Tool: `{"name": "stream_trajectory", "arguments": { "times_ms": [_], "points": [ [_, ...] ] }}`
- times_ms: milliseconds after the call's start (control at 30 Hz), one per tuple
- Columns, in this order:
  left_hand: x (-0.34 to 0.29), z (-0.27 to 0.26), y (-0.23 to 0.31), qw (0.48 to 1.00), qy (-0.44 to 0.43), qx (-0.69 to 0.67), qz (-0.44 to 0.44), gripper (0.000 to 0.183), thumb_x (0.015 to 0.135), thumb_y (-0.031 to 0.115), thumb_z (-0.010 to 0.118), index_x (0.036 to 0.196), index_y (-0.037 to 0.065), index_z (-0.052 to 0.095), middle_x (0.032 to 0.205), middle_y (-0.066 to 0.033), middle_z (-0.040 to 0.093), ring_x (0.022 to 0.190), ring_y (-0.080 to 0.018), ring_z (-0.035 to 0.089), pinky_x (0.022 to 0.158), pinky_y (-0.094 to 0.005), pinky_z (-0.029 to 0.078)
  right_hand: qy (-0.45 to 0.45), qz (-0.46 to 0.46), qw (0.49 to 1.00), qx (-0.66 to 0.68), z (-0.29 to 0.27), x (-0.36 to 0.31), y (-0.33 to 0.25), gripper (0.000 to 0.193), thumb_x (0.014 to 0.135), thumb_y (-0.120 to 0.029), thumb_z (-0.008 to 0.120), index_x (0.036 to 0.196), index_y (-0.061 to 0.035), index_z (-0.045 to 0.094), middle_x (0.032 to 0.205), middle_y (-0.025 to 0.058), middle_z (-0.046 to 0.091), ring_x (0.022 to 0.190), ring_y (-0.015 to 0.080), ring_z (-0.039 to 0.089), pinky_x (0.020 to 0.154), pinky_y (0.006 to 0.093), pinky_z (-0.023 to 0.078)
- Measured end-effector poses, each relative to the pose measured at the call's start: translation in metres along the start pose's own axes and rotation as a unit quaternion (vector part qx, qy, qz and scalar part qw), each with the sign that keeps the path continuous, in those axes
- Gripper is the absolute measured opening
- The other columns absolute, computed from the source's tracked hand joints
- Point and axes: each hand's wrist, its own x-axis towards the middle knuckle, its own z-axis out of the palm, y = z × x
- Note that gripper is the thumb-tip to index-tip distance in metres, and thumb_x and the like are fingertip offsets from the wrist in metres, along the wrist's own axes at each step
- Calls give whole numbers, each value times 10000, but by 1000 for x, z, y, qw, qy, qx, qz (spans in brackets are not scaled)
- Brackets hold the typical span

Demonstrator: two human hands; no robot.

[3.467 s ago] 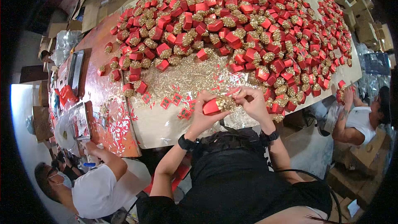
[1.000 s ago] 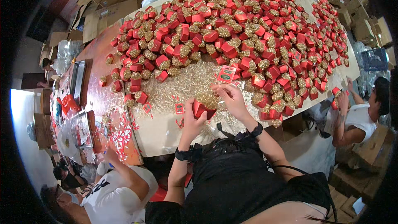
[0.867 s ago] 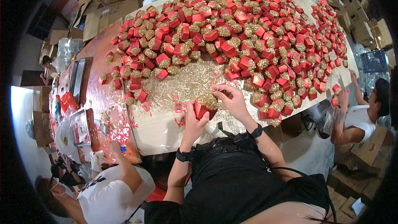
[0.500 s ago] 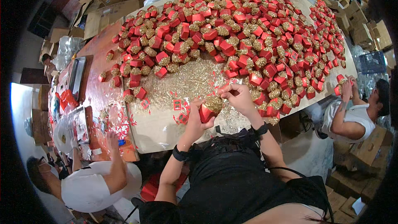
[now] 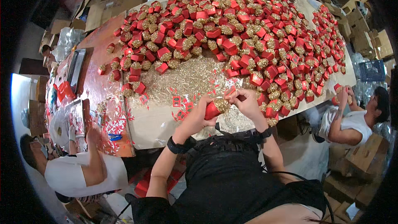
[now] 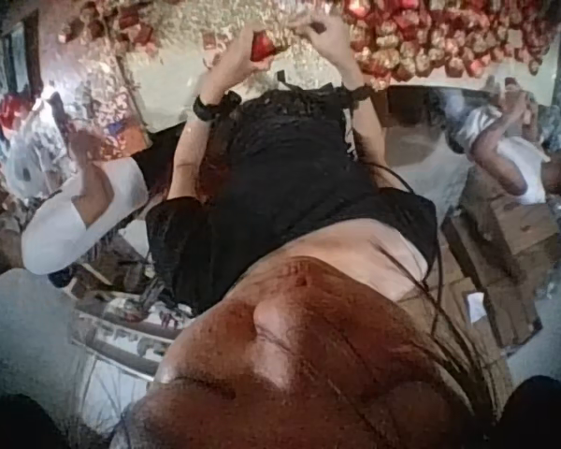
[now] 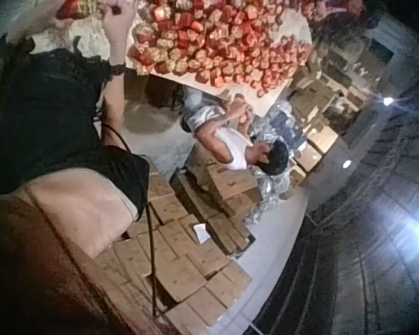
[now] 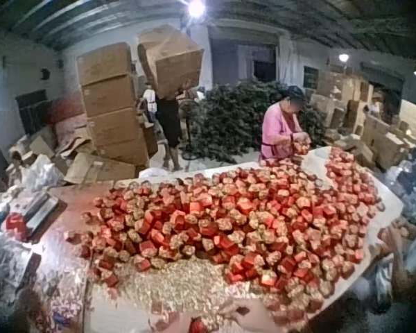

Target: Manually assemble or sort small red and gold textured objects on a large workspace table.

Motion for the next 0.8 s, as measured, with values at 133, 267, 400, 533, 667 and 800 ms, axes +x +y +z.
{"name": "stream_trajectory", "arguments": {
  "times_ms": [133, 267, 400, 533, 667, 800],
  "points": [
    [4, -16, -20, 970, -9, -196, -144, 407, 794, 128, 531, 1136, -19, 367, 1153, -157, 386, 1065, -238, 440, 920, -334, 352, 44, -3, 996, -78, -14, 6, 7, 114, 791, 60, 529, 799, 18, 635, 830, 54, 644, 733, 114, 589, 678, 248, 490],
    [-20, -30, -150, 907, 195, 138, -347, 442, 777, 329, 588, 1028, -27, 513, 1004, -195, 532, 948, -351, 509, 824, -427, 413, 283, -135, 908, 279, -133, 27, 50, 191, 874, -168, 503, 994, -25, 543, 929, 60, 587, 732, 140, 565, 694, 231, 472],
    [-53, -15, -237, 808, 167, 396, -403, 611, 686, 499, 639, 974, -28, 528, 952, -193, 547, 922, -318, 526, 764, -450, 423, 404, 21, 801, 442, -140, 29, 41, 290, 875, -293, 467, 1040, -58, 509, 941, 88, 558, 855, 185, 531, 775, 311, 450],
    [-49, 0, -254, 847, 159, 349, -367, 482, 703, 438, 644, 904, 9, 552, 933, -145, 557, 878, -307, 535, 725, -433, 431, 313, 70, 886, 334, -111, 30, 95, 183, 859, -189, 495, 975, -59, 551, 775, 29, 553, 661, 127, 538, 595, 247, 448],
    [-36, 2, -254, 919, 73, 196, -334, 437, 730, 396, 627, 859, -19, 584, 941, -147, 567, 831, -313, 551, 746, -437, 426, 162, 50, 985, -7, -59, 29, 92, 170, 822, -105, 521, 965, -16, 548, 748, 37, 552, 650, 145, 547, 574, 261, 452],
    [-37, 27, -261, 843, 189, 372, -338, 445, 715, 363, 663, 912, -23, 561, 958, -198, 544, 955, -383, 486, 818, -452, 395, -53, 38, 970, -234, -5, 33, 100, 246, 817, -97, 507, 1043, -2, 492, 871, 115, 542, 780, 226, 556, 688, 314, 457]
  ]
}}
